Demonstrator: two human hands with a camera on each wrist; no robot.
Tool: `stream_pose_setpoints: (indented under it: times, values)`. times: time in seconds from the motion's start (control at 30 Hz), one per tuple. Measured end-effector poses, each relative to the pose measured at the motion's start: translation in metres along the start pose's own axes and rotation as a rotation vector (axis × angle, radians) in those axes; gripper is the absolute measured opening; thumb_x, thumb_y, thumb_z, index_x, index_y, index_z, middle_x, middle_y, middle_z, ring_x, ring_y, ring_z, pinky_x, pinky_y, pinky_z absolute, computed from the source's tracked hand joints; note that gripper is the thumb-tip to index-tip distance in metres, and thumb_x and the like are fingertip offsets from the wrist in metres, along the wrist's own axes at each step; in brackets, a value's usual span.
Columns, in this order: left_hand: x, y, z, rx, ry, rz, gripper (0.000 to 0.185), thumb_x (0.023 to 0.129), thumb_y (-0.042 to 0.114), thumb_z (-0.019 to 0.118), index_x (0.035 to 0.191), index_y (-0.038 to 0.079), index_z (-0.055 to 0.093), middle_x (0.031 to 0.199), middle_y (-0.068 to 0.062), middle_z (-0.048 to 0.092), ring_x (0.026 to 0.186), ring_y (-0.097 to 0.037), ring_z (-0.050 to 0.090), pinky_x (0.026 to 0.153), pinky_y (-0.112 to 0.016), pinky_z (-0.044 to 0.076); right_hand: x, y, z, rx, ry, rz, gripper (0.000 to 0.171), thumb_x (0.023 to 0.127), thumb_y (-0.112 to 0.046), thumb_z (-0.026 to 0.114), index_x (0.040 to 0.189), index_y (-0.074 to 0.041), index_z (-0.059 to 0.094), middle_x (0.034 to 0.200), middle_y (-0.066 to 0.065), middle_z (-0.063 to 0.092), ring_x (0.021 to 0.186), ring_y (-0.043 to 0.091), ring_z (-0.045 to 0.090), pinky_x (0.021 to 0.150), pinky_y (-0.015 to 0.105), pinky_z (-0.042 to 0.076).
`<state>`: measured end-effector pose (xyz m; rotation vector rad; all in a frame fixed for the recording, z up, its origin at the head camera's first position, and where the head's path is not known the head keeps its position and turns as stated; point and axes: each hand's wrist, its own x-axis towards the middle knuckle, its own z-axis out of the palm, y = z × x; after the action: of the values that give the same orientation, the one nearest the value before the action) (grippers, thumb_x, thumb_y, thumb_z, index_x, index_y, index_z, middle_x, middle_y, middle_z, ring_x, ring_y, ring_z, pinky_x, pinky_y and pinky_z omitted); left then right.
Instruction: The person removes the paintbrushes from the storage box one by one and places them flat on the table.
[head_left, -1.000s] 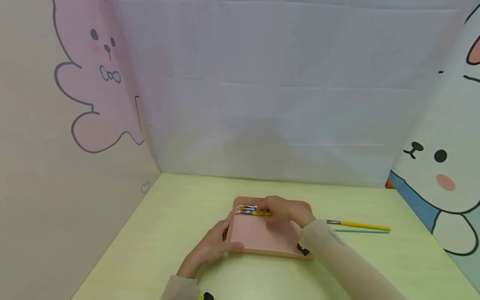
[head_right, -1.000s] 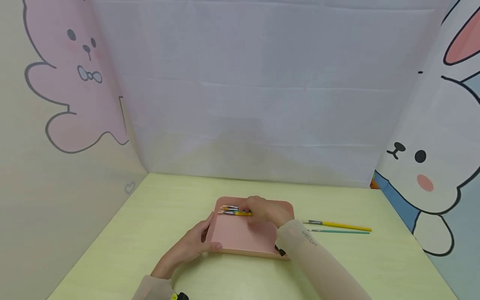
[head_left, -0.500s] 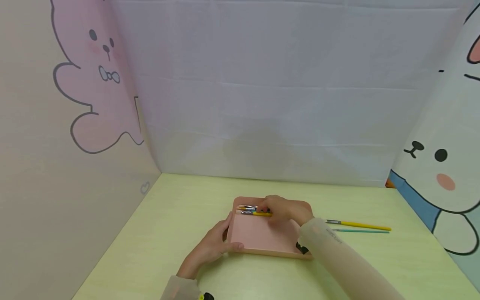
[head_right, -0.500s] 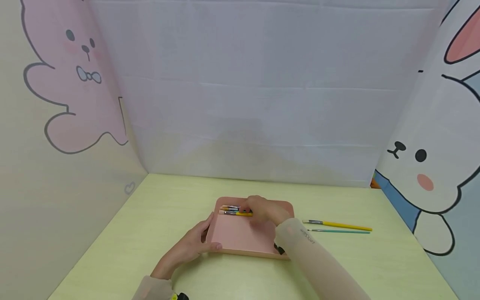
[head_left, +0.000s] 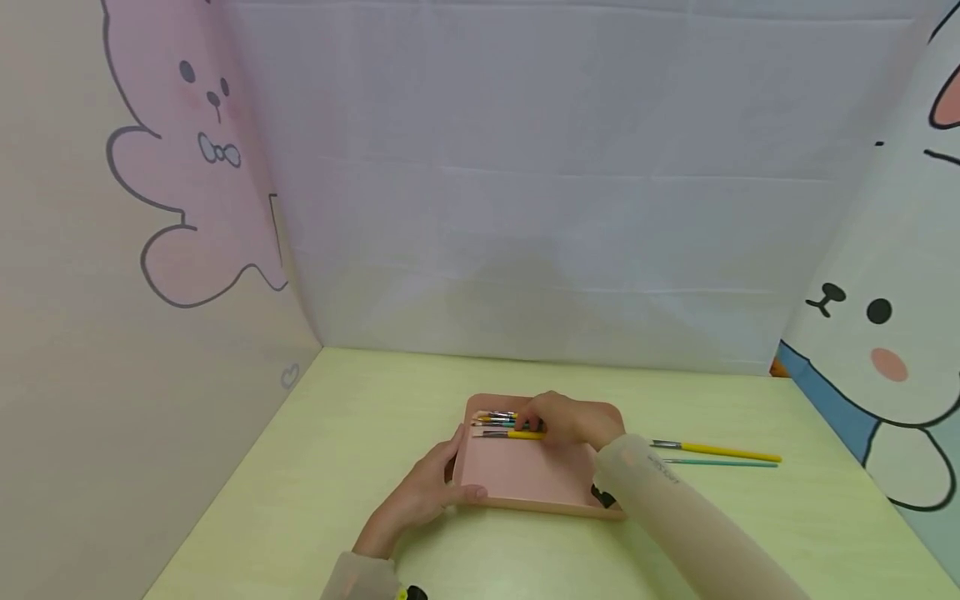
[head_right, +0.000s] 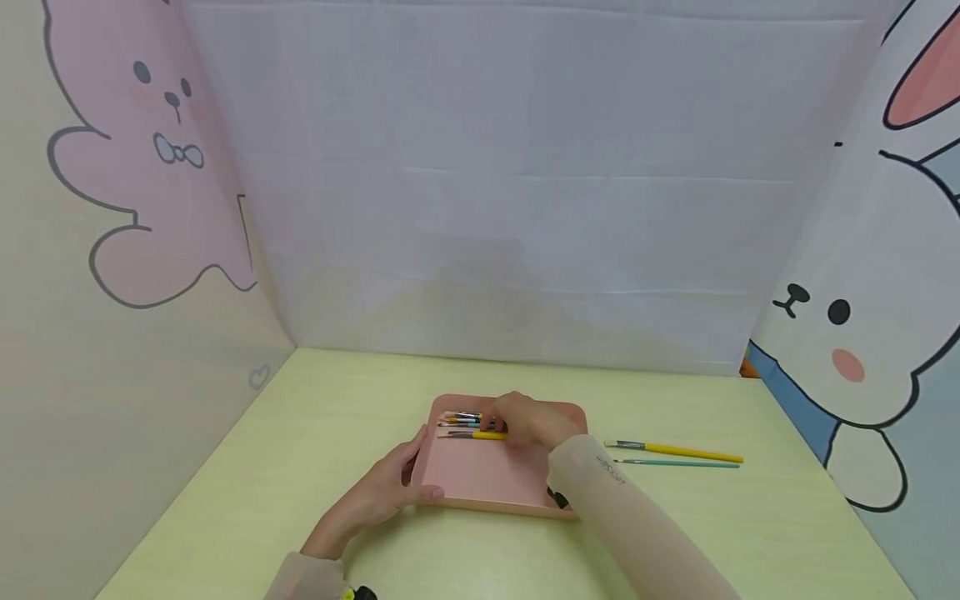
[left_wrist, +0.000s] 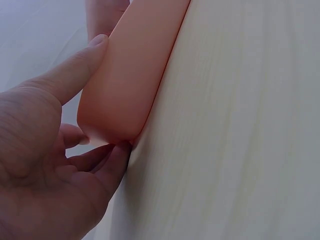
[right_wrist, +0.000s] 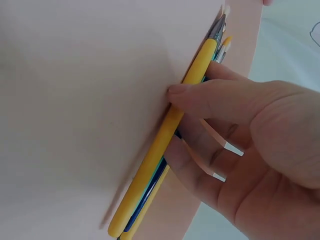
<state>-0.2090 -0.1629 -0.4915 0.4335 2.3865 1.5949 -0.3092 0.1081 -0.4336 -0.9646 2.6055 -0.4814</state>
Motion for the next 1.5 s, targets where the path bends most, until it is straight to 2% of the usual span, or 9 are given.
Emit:
stream_pose_setpoints:
  times: [0.27, 0.53, 0.73, 0.97, 1.1, 1.23, 1.5]
  values:
    - [0.001, 0.0, -0.001, -0.007, -0.001, 0.001, 0.113, 0.091, 0.032, 0.088, 0.171, 0.009, 0.011, 0.167, -0.022, 0.033, 0.149, -0.034, 0.044, 0.121, -0.057, 0.036, 0.002, 0.004, -0.001, 0.037, 0.021, -0.024, 0.043, 0.096, 0.019, 0.059, 0.115, -0.014, 0.078, 0.109, 0.006, 0.07, 0.1, 0.029, 0.063, 0.089, 0.041, 0.053]
    - [0.0, -0.001, -0.001, -0.013, -0.007, 0.001, 0.114, 0.091, 0.032, 0.088, 0.171, 0.009, 0.011, 0.167, -0.022, 0.033, 0.149, -0.036, 0.044, 0.121, -0.058, 0.035, -0.001, 0.013, -0.003, 0.046, 0.034, -0.06, 0.049, 0.089, 0.021, 0.063, 0.119, -0.014, 0.08, 0.109, 0.001, 0.071, 0.097, 0.021, 0.062, 0.088, 0.036, 0.054]
    - [0.0, -0.004, -0.001, 0.002, -0.003, 0.005, 0.114, 0.09, 0.035, 0.088, 0.171, 0.01, 0.011, 0.164, -0.019, 0.037, 0.143, -0.03, 0.049, 0.119, -0.055, 0.037, -0.014, 0.015, -0.016, 0.057, 0.076, -0.131, 0.048, 0.094, 0.017, 0.064, 0.127, -0.014, 0.079, 0.119, 0.002, 0.072, 0.1, 0.02, 0.065, 0.091, 0.038, 0.057]
    - [0.001, -0.006, -0.002, 0.032, 0.0, 0.001, 0.115, 0.089, 0.042, 0.088, 0.172, 0.013, 0.014, 0.162, -0.017, 0.041, 0.135, -0.027, 0.053, 0.117, -0.055, 0.039, -0.038, 0.02, -0.037, 0.014, 0.114, -0.251, 0.045, 0.091, 0.016, 0.067, 0.127, -0.01, 0.077, 0.112, 0.002, 0.073, 0.097, 0.019, 0.07, 0.085, 0.033, 0.06]
    - [0.001, -0.005, 0.0, 0.029, 0.002, 0.001, 0.116, 0.088, 0.041, 0.089, 0.172, 0.013, 0.014, 0.16, -0.016, 0.043, 0.132, -0.026, 0.054, 0.117, -0.053, 0.04, -0.058, 0.029, -0.047, 0.013, 0.13, -0.247, 0.041, 0.093, 0.013, 0.07, 0.127, -0.01, 0.077, 0.11, 0.001, 0.072, 0.095, 0.017, 0.069, 0.083, 0.03, 0.06]
    - [0.002, -0.004, 0.0, 0.011, 0.005, 0.004, 0.116, 0.088, 0.036, 0.09, 0.171, 0.011, 0.013, 0.162, -0.017, 0.041, 0.134, -0.027, 0.053, 0.117, -0.053, 0.04, -0.078, 0.041, -0.056, 0.028, 0.143, -0.206, 0.04, 0.094, 0.011, 0.07, 0.128, -0.01, 0.077, 0.112, -0.001, 0.071, 0.096, 0.015, 0.068, 0.082, 0.029, 0.06]
    - [0.003, -0.003, 0.001, -0.004, -0.001, 0.012, 0.114, 0.09, 0.031, 0.089, 0.171, 0.01, 0.011, 0.16, -0.019, 0.041, 0.133, -0.028, 0.053, 0.116, -0.054, 0.04, -0.12, 0.064, -0.068, 0.039, 0.178, -0.16, 0.04, 0.096, 0.01, 0.071, 0.127, -0.013, 0.077, 0.115, 0.0, 0.072, 0.095, 0.019, 0.069, 0.079, 0.027, 0.061]
